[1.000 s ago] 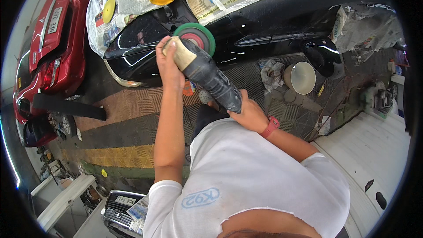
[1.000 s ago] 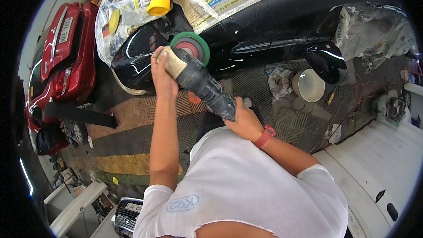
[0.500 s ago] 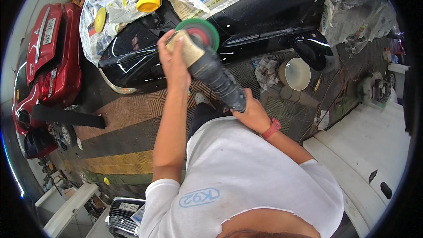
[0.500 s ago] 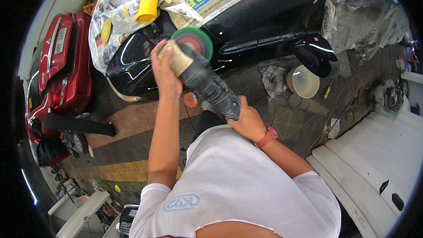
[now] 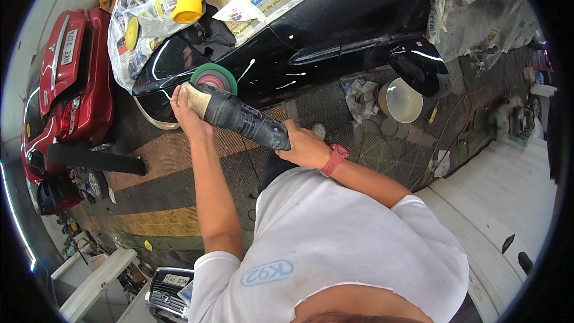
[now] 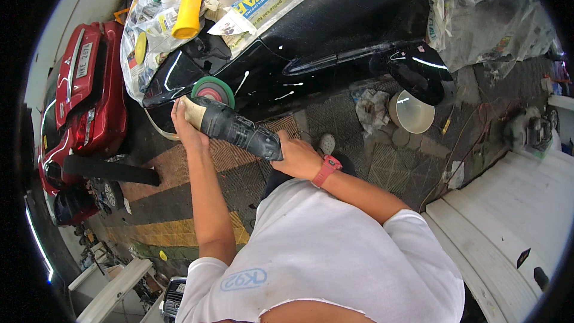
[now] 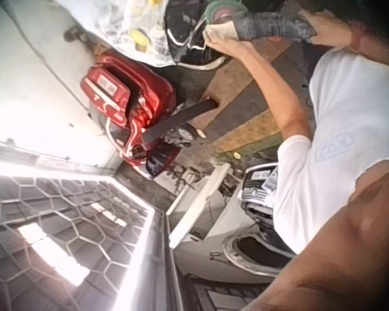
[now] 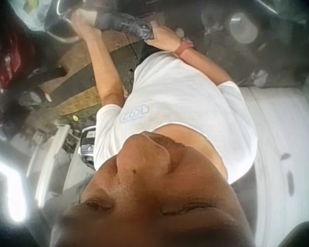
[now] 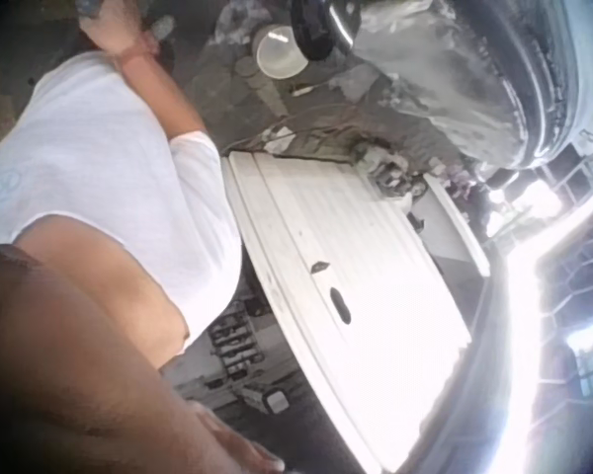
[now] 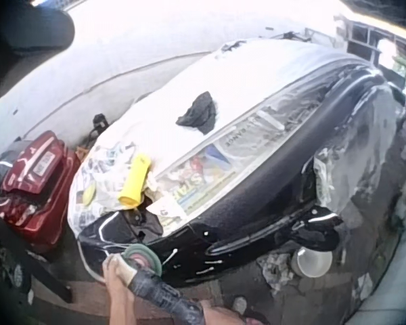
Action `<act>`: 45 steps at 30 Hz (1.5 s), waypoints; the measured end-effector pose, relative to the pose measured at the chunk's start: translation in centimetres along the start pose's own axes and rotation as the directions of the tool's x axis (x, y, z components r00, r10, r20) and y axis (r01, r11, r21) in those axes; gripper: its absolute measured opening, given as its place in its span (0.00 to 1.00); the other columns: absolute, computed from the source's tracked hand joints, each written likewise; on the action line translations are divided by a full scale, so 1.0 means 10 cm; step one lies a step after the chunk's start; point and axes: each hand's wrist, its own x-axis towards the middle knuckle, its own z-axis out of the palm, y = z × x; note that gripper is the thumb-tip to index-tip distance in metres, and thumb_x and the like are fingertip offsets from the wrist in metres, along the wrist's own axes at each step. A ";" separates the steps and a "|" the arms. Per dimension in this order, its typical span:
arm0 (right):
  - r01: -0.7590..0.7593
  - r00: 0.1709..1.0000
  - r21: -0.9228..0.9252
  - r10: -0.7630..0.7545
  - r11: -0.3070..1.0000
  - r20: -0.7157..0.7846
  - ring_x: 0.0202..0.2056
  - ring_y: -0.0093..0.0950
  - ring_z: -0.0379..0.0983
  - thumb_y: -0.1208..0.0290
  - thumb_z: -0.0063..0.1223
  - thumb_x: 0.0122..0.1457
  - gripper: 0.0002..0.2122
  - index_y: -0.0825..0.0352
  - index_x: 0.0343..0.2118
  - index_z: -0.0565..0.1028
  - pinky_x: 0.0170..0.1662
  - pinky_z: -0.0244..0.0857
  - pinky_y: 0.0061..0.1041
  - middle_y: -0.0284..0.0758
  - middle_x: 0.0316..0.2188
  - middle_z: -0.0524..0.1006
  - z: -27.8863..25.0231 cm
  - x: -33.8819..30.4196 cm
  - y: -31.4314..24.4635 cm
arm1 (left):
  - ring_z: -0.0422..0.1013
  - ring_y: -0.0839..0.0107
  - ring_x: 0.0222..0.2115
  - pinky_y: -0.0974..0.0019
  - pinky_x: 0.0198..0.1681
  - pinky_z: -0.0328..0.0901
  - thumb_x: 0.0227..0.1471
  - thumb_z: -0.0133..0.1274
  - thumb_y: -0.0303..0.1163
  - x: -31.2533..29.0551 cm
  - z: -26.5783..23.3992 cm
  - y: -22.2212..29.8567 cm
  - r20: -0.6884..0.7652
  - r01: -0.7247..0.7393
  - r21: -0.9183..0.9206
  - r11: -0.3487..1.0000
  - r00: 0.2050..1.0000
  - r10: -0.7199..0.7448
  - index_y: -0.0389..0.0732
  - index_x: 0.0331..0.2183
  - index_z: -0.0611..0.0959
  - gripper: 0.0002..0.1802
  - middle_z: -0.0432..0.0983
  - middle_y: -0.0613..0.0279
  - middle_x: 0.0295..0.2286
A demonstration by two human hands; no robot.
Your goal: The person uses a rotary polisher with a green pad to polish the front bumper of a black car. They move the tool in circular motions across the surface, briefly pause to spray a liquid from a yellow bottle, and then continue polishing the same area.
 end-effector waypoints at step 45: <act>-0.135 0.946 -0.166 0.077 0.977 -0.316 0.46 0.54 0.81 0.71 0.70 0.49 0.35 0.66 0.61 0.66 0.49 0.74 0.47 0.55 0.42 0.83 -0.19 -0.20 1.07 | 0.77 0.68 0.48 0.61 0.54 0.75 0.64 0.60 0.29 -0.89 0.44 -0.74 0.155 -0.091 -0.063 0.994 0.983 0.100 0.41 0.54 0.77 0.18 0.79 0.58 0.50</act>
